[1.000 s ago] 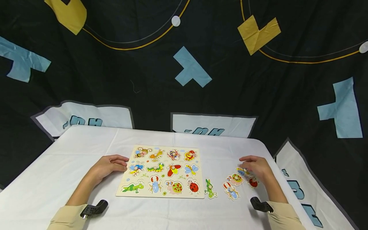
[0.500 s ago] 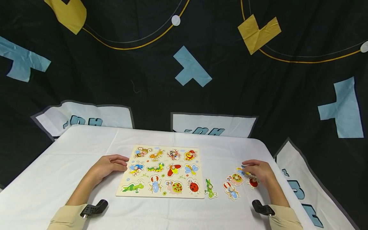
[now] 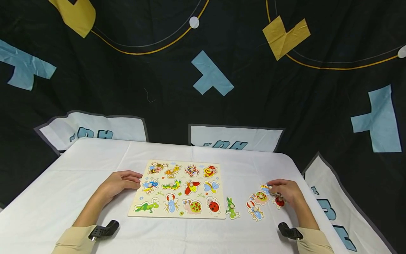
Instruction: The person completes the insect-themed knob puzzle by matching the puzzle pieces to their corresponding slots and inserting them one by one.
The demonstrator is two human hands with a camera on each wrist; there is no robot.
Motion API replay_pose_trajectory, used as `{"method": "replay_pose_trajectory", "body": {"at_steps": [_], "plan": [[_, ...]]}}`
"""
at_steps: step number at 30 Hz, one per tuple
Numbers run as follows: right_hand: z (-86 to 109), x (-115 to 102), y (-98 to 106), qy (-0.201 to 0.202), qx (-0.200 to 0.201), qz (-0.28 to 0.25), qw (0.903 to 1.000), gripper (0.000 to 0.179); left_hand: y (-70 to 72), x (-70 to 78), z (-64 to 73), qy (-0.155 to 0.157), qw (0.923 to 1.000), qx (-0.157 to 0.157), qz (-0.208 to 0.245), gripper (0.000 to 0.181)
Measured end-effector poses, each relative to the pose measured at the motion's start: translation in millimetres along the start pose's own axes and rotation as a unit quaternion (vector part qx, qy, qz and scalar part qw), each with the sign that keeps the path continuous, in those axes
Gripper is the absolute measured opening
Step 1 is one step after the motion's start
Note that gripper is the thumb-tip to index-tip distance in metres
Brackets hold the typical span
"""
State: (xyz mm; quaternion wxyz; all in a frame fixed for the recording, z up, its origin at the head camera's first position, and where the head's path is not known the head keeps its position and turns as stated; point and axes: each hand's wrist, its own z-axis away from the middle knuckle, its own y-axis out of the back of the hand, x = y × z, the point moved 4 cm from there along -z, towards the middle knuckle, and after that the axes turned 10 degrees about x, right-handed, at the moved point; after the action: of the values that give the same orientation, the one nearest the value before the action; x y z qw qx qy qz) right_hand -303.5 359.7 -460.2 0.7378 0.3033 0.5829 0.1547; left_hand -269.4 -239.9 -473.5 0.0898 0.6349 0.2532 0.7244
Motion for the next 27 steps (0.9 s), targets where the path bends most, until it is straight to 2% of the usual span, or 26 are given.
{"method": "replay_pose_trajectory", "body": {"at_steps": [27], "plan": [[1.0, -1.9, 0.4, -0.007, 0.002, 0.003, 1.0, 0.031, -0.5, 0.4, -1.1, 0.004, 1.0, 0.002, 0.0, 0.045]]}}
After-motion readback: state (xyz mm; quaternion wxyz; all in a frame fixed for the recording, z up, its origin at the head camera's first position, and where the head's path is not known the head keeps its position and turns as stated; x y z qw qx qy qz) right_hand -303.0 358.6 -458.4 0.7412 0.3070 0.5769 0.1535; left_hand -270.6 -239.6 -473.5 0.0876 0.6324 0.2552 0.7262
